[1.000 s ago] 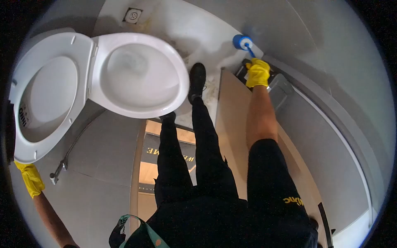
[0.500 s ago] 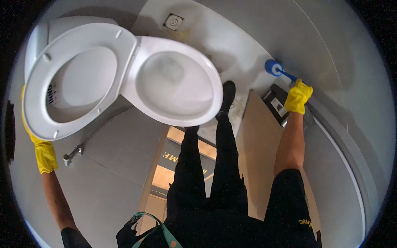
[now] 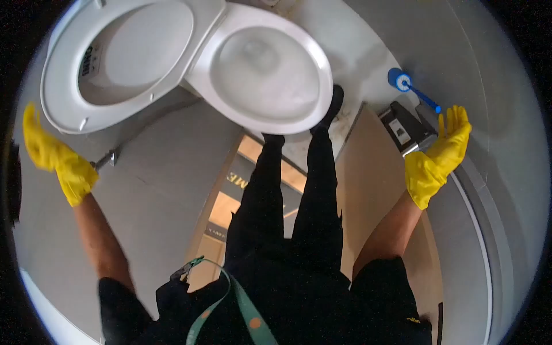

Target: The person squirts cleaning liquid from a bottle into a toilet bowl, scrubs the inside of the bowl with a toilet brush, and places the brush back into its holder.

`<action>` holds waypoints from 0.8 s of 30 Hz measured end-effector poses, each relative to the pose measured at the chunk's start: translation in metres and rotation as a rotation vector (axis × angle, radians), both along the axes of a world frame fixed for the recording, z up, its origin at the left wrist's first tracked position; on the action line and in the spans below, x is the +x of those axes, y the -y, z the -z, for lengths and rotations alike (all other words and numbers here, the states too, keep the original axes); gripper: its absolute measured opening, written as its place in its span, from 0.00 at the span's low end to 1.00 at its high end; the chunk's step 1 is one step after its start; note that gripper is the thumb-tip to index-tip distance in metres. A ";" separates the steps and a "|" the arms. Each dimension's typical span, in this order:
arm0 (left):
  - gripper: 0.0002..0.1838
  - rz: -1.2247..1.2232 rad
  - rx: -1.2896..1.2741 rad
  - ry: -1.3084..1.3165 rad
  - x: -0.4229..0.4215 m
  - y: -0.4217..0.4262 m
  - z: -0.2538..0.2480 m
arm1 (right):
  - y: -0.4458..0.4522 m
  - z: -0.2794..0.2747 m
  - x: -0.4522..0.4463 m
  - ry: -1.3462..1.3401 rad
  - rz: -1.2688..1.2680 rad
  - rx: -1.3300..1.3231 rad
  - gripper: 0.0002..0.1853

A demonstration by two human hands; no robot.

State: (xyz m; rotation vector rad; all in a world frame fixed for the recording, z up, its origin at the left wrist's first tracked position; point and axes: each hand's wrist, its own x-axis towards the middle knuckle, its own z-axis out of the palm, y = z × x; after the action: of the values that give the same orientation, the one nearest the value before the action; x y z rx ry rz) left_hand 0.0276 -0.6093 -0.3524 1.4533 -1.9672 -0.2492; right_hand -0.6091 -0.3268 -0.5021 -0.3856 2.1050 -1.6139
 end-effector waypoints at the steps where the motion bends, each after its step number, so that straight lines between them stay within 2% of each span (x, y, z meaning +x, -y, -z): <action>1: 0.37 -0.026 -0.188 -0.068 0.014 -0.026 -0.003 | -0.002 -0.021 0.005 0.051 -0.013 -0.034 0.31; 3: 0.40 -0.514 -0.135 -0.485 -0.032 -0.110 -0.020 | 0.023 -0.065 0.047 0.049 -0.045 -0.129 0.33; 5: 0.40 -0.391 0.199 -0.565 -0.096 -0.186 -0.002 | 0.033 -0.088 0.118 0.104 -0.135 -0.234 0.35; 7: 0.40 -0.270 0.617 -0.652 -0.165 -0.231 0.039 | 0.045 -0.080 0.220 0.320 -0.455 -0.224 0.37; 9: 0.41 -0.226 0.943 -0.884 -0.220 -0.220 0.104 | 0.081 -0.038 0.286 0.621 -0.654 -0.185 0.39; 11: 0.41 -0.267 1.176 -1.205 -0.250 -0.166 0.182 | 0.117 -0.006 0.302 0.877 -0.682 -0.147 0.42; 12: 0.41 -0.294 1.253 -1.318 -0.257 -0.155 0.202 | 0.122 0.003 0.296 0.978 -0.647 -0.130 0.43; 16: 0.42 -0.271 1.191 -1.510 -0.242 -0.181 0.186 | 0.104 0.011 0.278 1.031 -0.600 -0.108 0.46; 18: 0.45 -0.184 0.992 -1.827 -0.215 -0.225 0.165 | 0.070 0.003 0.275 1.224 -0.403 -0.284 0.49; 21: 0.45 -0.175 0.958 -1.919 -0.200 -0.233 0.151 | 0.063 -0.005 0.279 1.304 -0.313 -0.308 0.49; 24: 0.45 -0.150 0.949 -1.964 -0.194 -0.236 0.144 | 0.061 -0.012 0.281 1.284 -0.334 -0.332 0.49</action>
State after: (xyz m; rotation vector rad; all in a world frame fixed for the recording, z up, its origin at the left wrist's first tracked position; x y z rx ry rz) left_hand -0.1660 -0.3737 -0.4966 0.8408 -0.0204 -1.7980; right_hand -0.3280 -0.3877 -0.4904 0.1919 0.7696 -1.3802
